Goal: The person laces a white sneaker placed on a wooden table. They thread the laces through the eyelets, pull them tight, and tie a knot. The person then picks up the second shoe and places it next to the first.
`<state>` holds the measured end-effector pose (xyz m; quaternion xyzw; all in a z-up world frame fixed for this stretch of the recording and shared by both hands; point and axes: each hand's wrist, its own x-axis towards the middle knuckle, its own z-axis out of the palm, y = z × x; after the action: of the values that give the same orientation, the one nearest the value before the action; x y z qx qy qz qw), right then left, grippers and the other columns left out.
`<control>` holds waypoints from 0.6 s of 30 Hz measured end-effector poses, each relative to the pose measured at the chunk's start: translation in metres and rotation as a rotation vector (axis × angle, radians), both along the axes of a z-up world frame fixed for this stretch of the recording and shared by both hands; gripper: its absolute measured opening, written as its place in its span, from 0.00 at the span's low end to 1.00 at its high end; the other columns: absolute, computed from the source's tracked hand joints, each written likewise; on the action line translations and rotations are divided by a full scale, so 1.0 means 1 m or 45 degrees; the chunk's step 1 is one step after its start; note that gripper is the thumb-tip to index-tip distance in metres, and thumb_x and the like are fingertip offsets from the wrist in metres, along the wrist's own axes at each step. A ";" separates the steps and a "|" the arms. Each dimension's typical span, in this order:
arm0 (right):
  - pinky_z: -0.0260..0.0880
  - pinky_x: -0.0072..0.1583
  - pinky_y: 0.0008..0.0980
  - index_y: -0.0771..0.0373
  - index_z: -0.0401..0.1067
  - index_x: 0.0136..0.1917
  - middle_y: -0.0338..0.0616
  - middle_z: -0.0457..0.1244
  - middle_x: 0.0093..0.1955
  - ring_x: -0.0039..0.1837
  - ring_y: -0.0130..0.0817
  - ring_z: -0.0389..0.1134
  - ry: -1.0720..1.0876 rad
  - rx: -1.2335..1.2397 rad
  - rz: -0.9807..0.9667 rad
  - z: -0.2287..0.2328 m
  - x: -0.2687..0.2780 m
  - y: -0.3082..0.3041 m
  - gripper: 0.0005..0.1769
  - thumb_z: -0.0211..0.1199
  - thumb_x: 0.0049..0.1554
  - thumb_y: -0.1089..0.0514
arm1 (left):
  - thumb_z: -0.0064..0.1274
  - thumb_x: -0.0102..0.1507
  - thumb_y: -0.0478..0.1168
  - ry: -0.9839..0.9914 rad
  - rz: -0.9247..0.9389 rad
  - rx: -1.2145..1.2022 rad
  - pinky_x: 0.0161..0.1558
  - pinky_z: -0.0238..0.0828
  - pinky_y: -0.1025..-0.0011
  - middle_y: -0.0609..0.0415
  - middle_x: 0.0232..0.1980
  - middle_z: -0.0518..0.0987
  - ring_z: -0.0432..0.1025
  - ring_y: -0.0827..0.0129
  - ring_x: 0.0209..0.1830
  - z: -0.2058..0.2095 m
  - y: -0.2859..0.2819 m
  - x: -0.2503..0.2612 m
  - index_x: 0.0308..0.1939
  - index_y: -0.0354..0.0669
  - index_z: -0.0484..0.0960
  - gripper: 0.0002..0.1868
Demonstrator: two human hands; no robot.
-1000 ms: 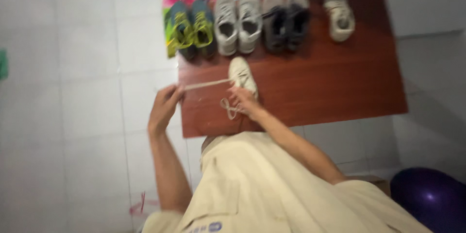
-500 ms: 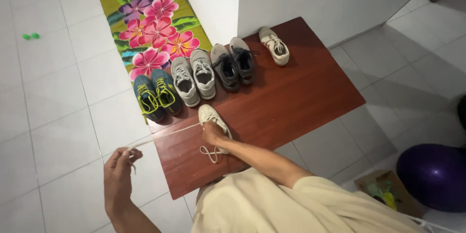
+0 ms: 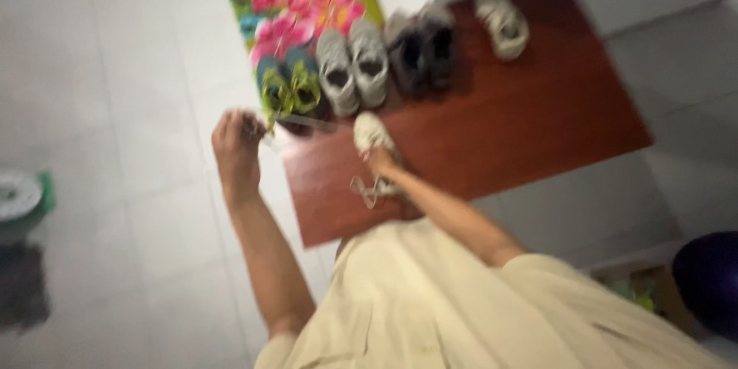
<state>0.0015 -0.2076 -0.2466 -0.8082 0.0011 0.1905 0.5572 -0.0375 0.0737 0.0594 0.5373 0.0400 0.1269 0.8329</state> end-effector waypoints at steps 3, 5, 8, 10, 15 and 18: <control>0.68 0.33 0.32 0.71 0.75 0.53 0.45 0.69 0.35 0.33 0.28 0.69 0.064 0.011 -0.221 -0.008 0.002 -0.006 0.11 0.63 0.56 0.67 | 0.46 0.70 0.41 0.078 0.068 -0.170 0.44 0.73 0.66 0.57 0.37 0.75 0.71 0.69 0.37 -0.005 0.011 0.001 0.40 0.43 0.76 0.08; 0.67 0.31 0.31 0.68 0.71 0.59 0.45 0.68 0.33 0.30 0.29 0.67 0.112 -0.019 -0.314 -0.002 0.000 -0.008 0.19 0.63 0.54 0.66 | 0.45 0.69 0.41 0.112 0.160 -0.291 0.44 0.72 0.65 0.57 0.36 0.75 0.71 0.68 0.37 -0.017 0.025 -0.002 0.39 0.45 0.76 0.07; 0.64 0.29 0.28 0.63 0.70 0.63 0.44 0.67 0.31 0.28 0.28 0.66 0.210 -0.017 -0.288 0.011 -0.002 -0.013 0.22 0.60 0.55 0.65 | 0.46 0.68 0.43 0.113 0.286 -0.508 0.46 0.70 0.64 0.57 0.35 0.74 0.70 0.67 0.37 -0.058 0.052 -0.005 0.37 0.45 0.75 0.08; 0.58 0.27 0.30 0.63 0.71 0.63 0.43 0.66 0.32 0.27 0.28 0.62 0.367 0.117 -0.303 0.015 0.003 -0.012 0.20 0.58 0.56 0.65 | 0.47 0.68 0.43 0.085 0.274 -0.706 0.46 0.68 0.64 0.56 0.35 0.74 0.68 0.67 0.36 -0.091 0.069 -0.006 0.36 0.45 0.74 0.09; 0.53 0.26 0.29 0.64 0.71 0.61 0.44 0.64 0.32 0.26 0.26 0.61 0.454 0.147 -0.350 0.013 0.011 -0.013 0.17 0.56 0.58 0.65 | 0.53 0.65 0.41 0.133 0.241 -0.672 0.49 0.70 0.62 0.55 0.38 0.78 0.71 0.65 0.39 -0.137 0.049 -0.007 0.38 0.43 0.79 0.06; 0.54 0.27 0.28 0.65 0.71 0.60 0.40 0.64 0.33 0.27 0.25 0.60 0.478 0.133 -0.383 0.016 0.009 -0.013 0.16 0.57 0.58 0.64 | 0.57 0.62 0.42 0.231 0.166 -0.670 0.56 0.72 0.59 0.53 0.45 0.83 0.75 0.64 0.45 -0.133 0.007 0.002 0.40 0.42 0.82 0.09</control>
<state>0.0104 -0.2203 -0.2307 -0.7195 0.2150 0.2521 0.6104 -0.0359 0.0807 -0.0733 0.3081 0.1805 0.1167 0.9268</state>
